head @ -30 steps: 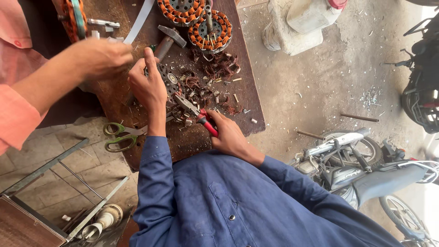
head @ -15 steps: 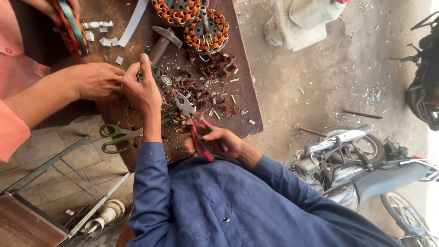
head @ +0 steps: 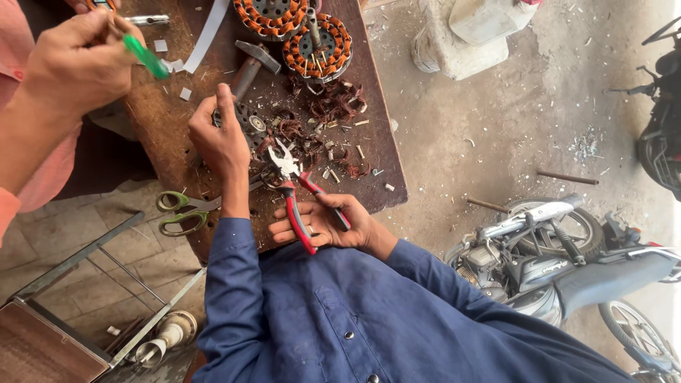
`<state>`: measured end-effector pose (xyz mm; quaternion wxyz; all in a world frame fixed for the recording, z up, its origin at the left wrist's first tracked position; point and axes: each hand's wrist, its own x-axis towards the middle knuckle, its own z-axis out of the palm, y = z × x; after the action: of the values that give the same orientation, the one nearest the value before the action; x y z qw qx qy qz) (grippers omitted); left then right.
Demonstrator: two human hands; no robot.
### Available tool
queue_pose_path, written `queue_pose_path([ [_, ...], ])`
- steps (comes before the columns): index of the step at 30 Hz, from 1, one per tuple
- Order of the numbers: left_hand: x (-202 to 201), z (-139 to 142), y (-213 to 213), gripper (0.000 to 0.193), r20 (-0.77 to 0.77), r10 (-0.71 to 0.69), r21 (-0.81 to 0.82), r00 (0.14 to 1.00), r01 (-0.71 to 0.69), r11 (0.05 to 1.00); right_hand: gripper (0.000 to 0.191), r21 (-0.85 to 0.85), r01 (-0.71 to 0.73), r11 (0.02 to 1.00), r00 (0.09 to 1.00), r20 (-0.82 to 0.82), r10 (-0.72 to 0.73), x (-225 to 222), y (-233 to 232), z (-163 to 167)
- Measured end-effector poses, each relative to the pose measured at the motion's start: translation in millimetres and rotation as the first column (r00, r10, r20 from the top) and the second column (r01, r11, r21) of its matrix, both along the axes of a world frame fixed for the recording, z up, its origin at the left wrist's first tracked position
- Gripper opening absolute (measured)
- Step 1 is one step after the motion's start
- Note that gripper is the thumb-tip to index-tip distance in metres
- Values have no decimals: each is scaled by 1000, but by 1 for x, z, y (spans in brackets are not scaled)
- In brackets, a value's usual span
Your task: The person uses pliers to pull and cut copper windings from a motor stator on a workbench. The person repeatedly rotates the stator and removes wire segments, accumulating copper scraps on the table.
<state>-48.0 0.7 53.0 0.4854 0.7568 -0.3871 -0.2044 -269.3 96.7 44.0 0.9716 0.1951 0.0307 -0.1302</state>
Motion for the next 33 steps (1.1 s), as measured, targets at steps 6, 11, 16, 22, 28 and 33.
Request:
queue_pose_path([
  [6,-3,-4,3,43,-3,-23,-73,1000,23,997,78,38,-33,999,981,194,25,-1,-5,-7],
  [11,-3,-14,4,42,82,-15,-59,997,20,998,46,-257,-251,933,924,-350,152,-13,-6,-8],
  [16,1,-21,10,48,57,-14,59,998,10,998,40,-480,-851,215,323,-800,-506,-22,-16,-6],
  [22,14,-26,9,51,64,-35,-55,997,38,998,35,-559,-397,728,734,-670,-115,-25,-8,6],
  [28,20,-21,10,54,72,-68,-6,995,69,998,46,-508,-331,795,598,-765,-240,-21,17,3],
  [33,21,-22,7,56,-6,-102,124,995,102,987,50,-556,-652,516,475,-829,-294,-15,22,-13],
])
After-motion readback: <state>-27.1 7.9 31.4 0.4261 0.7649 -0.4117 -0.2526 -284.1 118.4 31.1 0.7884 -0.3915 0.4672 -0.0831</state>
